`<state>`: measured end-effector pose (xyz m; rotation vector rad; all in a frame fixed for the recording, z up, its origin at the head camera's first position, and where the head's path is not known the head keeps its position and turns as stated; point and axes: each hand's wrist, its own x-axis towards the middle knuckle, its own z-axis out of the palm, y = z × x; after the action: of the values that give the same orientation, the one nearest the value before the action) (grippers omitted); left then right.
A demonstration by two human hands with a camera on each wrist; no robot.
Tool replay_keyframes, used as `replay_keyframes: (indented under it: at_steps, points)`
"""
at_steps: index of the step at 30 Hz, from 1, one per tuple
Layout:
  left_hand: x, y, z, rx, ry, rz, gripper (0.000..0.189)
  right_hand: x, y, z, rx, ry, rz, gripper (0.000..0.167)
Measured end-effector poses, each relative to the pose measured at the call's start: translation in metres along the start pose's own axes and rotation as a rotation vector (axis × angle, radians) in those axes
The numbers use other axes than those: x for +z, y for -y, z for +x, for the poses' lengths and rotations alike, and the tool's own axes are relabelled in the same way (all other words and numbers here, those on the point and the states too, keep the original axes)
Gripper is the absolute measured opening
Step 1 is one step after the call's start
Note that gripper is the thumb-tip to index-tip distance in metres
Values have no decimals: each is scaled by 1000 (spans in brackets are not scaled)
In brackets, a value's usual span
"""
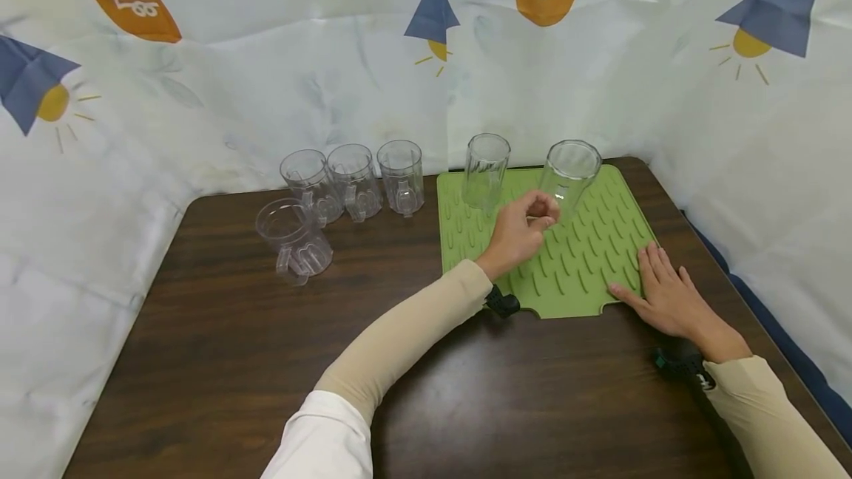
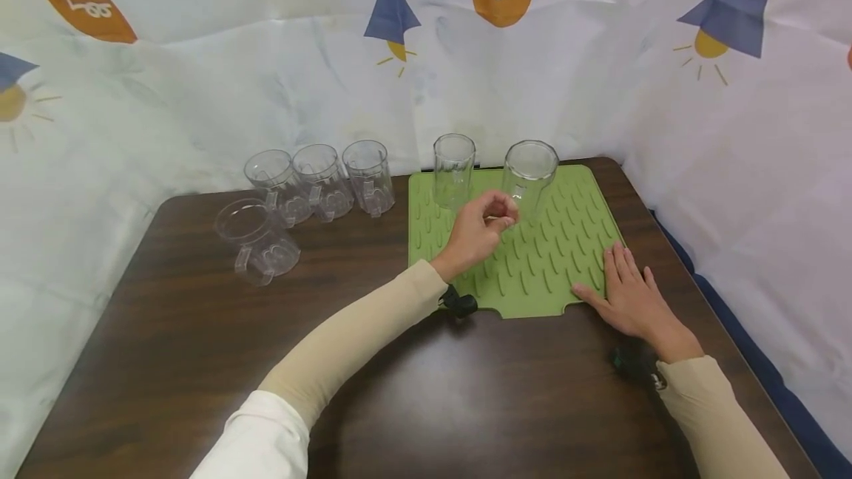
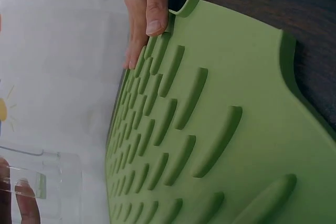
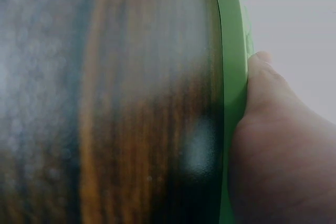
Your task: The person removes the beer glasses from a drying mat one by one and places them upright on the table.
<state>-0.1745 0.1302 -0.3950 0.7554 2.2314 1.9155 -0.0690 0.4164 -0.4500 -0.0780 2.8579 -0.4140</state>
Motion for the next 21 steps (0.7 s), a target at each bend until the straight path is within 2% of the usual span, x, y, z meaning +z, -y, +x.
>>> replay_keyframes:
  at_steps: [11,21]
  points:
    - [-16,-11,-15,39,51,-31,14,4,1,-1,1,17,2,102]
    - [-31,-25,-28,28,79,-49,17,-3,1,1,7,42,-1,102]
